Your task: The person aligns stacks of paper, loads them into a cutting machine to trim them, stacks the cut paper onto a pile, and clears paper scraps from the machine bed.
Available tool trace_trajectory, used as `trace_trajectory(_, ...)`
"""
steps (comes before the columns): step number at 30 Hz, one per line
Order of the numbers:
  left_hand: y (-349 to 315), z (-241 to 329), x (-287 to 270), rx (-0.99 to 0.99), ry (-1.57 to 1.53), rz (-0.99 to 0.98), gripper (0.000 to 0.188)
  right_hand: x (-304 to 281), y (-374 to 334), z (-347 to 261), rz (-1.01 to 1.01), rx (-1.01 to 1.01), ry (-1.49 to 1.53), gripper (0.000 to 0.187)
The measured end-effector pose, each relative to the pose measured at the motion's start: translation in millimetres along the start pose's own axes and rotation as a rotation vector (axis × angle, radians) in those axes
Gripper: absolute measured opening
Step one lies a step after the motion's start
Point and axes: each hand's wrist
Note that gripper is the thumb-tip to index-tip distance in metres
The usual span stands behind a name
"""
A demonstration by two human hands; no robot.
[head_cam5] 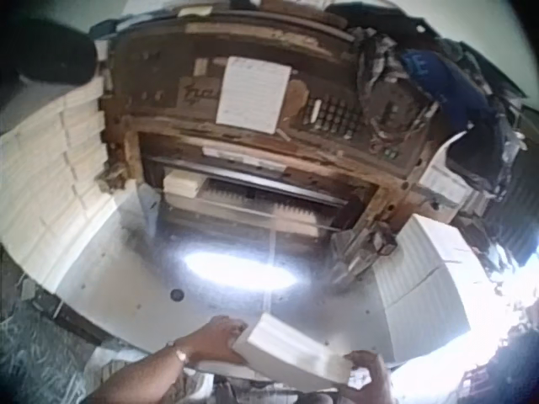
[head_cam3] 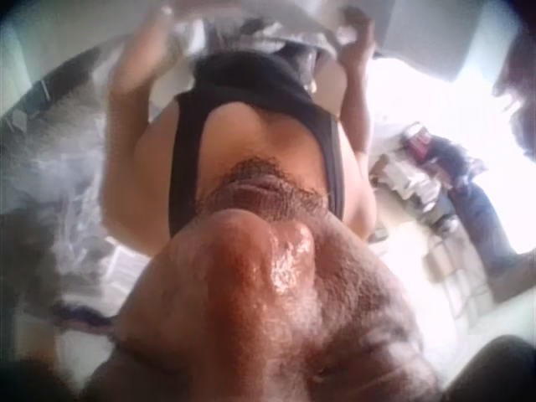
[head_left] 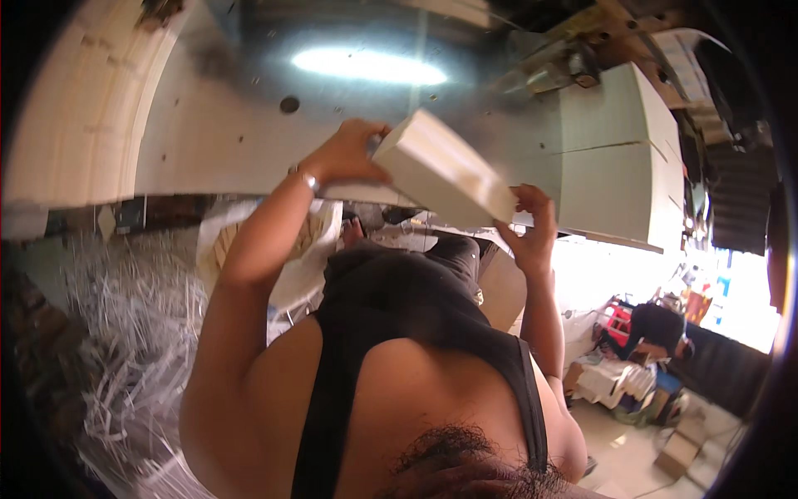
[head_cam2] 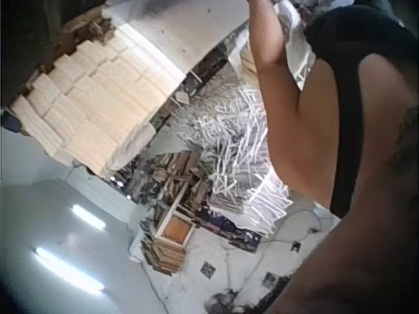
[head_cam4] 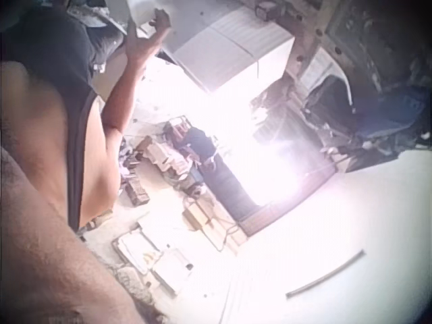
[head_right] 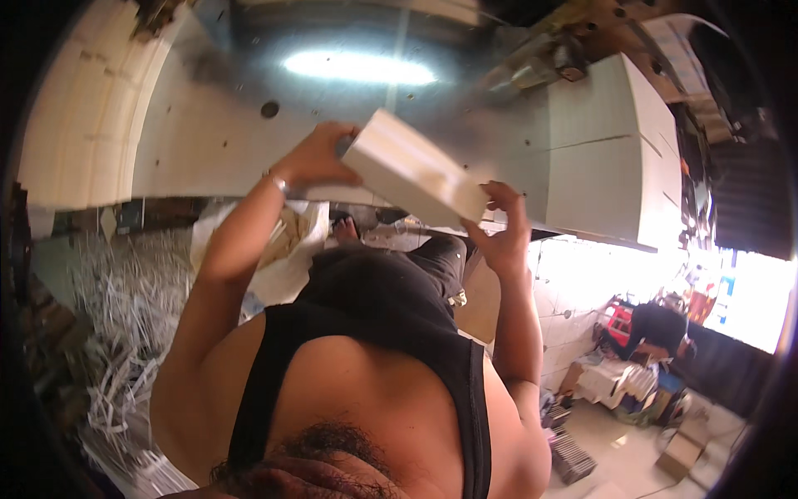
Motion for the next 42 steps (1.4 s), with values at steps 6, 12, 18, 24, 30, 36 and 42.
trace_trajectory(6, 26, 27, -27, 0.002, -0.519, 0.070, 0.082, 13, 1, 23, 0.031, 0.245, 0.617, 0.069)
trace_trajectory(12, 52, 0, -23, -0.123, -0.453, 0.127, 0.085, 48, 11, 45, -0.063, 0.515, 0.569, 0.060)
trace_trajectory(18, 72, -4, -14, -0.320, -0.286, 0.137, 0.096, 72, 14, 68, -0.059, 0.748, 0.645, 0.055)
trace_trajectory(24, 76, 12, -20, -0.383, -0.228, 0.015, 0.099, 68, 11, 45, -0.113, 0.551, 0.251, 0.069)
trace_trajectory(30, 84, 16, -30, -0.350, -0.004, -0.047, 0.101, 72, 2, 46, -0.147, -0.091, -0.164, 0.081)
trace_trajectory(36, 93, 53, -30, -0.327, 0.124, -0.130, 0.097, 86, -18, 68, -0.082, -0.117, -0.170, 0.066)
trace_trajectory(42, 87, 53, -12, -0.021, 1.051, -0.097, 0.091, 91, -11, 63, -0.071, -0.227, -0.247, 0.056)
Point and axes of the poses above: each hand's wrist, its own y-axis towards the middle knuckle, its own x-axis out of the palm, z = x × y, and after that the axes turned 1 degree about x, right-handed
